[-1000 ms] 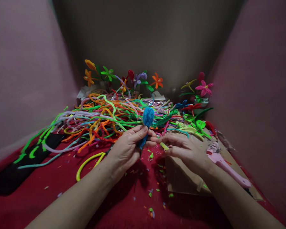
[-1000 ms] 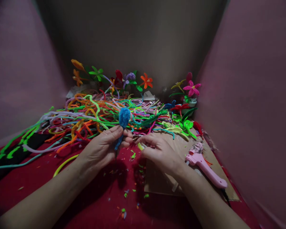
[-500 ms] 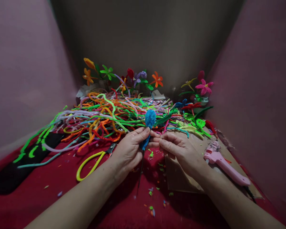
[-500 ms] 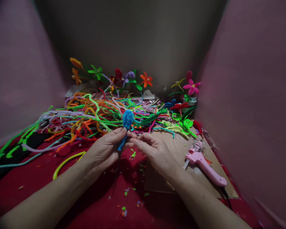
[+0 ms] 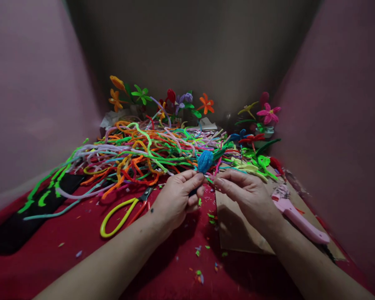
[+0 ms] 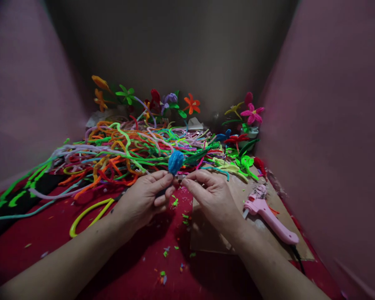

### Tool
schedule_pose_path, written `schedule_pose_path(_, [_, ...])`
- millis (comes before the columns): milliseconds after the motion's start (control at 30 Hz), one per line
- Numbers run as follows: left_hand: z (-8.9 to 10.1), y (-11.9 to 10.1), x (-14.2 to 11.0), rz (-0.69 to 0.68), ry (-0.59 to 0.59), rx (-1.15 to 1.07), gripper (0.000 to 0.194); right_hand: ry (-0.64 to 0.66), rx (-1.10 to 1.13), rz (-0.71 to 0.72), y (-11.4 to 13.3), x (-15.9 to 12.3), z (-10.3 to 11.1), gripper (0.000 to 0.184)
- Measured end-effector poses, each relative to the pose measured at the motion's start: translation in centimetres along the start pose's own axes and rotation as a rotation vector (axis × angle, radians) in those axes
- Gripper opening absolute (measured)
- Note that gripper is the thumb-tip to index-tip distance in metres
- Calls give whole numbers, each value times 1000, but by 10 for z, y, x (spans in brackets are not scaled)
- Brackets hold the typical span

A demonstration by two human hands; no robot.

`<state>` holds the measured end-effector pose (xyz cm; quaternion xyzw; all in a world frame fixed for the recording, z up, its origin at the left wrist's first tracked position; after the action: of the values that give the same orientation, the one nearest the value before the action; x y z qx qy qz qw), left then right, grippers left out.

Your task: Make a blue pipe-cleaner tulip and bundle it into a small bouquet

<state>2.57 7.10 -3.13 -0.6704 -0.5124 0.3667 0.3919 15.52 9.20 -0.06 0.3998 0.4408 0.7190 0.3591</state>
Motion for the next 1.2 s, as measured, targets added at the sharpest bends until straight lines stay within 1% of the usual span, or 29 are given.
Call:
schedule_pose_path(133, [-10,7,-2,31,72,-25,19,57,73,8,5,0,-11,14])
schedule_pose_path(300, [-11,7,-3,34,102,28,16,19,82,-22,5,0,-10,16])
schedule_pose_path(467, [-12,6,-3,44,111,38,12,-10,83,-40,0,-1,-8,24])
schedule_pose_path(600, [-14,6,-4,44,104,40,13,-36,126,-52,-7,-2,-12,24])
schedule_pose_path(733, [-17,4,-5,21,92,61,14,-43,190,-64,-9,-5,-18,22])
schedule_pose_path(867, [-14,-1,-6,-43,12,193,18,-81,215,-48,-8,-7,-20,19])
schedule_pose_path(933, [-13,-4,-7,-90,-25,257,20,-72,222,-41,-7,-7,-20,15])
schedule_pose_path(1000, [-12,-7,-8,-120,-38,279,21,-39,234,-55,-8,-7,-22,15])
schedule_pose_path(1067, [-13,-10,-10,-136,-44,291,21,-2,189,-56,-6,-7,-22,17])
schedule_pose_path(1200, [-14,-17,-13,-183,-40,334,24,52,-52,22,3,-9,-19,21])
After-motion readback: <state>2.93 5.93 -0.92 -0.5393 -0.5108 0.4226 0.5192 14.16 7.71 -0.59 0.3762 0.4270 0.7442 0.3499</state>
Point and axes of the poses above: each hand's wrist, its own x-axis towards the middle knuckle, its own z-axis out of the back of the hand, y = z × x, the point moved 6 cm from there along x, towards the middle knuckle, and after that the axes turned 5 degrees about y, right-handed, at the moved point
